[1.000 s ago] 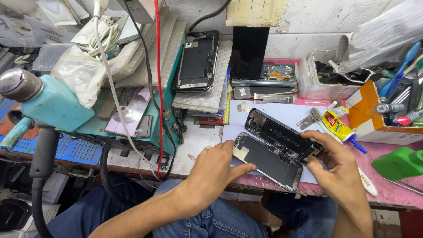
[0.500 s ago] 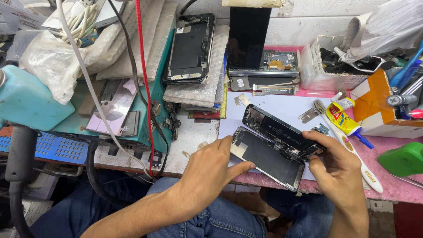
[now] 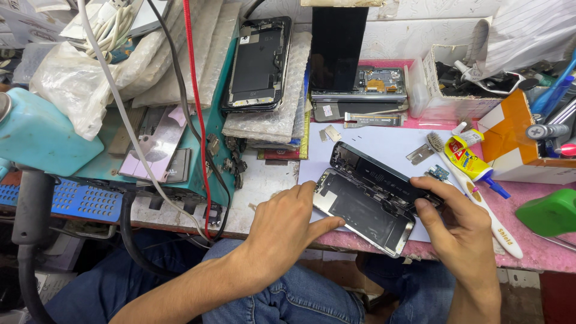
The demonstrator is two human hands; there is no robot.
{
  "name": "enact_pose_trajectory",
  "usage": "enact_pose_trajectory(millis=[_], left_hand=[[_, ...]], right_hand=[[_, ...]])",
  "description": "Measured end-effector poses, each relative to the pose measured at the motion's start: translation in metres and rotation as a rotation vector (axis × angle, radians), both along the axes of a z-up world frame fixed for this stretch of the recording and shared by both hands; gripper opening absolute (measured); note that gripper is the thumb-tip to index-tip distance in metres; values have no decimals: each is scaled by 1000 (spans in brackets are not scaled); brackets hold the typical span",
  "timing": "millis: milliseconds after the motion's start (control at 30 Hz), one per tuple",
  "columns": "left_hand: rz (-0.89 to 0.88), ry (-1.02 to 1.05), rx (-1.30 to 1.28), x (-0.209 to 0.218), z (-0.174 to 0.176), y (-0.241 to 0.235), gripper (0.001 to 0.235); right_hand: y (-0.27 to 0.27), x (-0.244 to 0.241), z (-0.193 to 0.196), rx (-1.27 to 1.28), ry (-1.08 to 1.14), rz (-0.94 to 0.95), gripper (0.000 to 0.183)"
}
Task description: The person handles a small circuit board, then picks up a smartphone, opens its back cover, and inspects the internal components. The person closes the phone and tests the screen by swiping and tapping.
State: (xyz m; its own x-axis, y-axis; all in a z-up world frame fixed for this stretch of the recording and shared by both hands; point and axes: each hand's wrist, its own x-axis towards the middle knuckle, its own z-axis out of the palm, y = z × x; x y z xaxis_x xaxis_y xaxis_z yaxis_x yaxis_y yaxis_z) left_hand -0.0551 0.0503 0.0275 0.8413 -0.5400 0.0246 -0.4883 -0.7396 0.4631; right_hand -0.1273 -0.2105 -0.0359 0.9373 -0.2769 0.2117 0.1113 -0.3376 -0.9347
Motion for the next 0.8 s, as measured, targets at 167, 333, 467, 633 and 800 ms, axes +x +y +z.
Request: enact_pose_trajectory(millis=[167,333,467,633,800], left_hand=[[8,23,-19,0,5,0,54],[1,-131,-310,10,6,3,45],[-76,-123,-435,38,-9,0,41],[-191,120,-567,68,-30,-3,35],[-224,68,-557,72,-42,1,36]], right_hand=[[2,2,3,-39,-27,9,35],[2,4,2,21,-64,61,36],[2,4,1,20,-65,57,36],[3,4,3,-21,-82,54,36],[9,2,9,-113,-65,-1,36]])
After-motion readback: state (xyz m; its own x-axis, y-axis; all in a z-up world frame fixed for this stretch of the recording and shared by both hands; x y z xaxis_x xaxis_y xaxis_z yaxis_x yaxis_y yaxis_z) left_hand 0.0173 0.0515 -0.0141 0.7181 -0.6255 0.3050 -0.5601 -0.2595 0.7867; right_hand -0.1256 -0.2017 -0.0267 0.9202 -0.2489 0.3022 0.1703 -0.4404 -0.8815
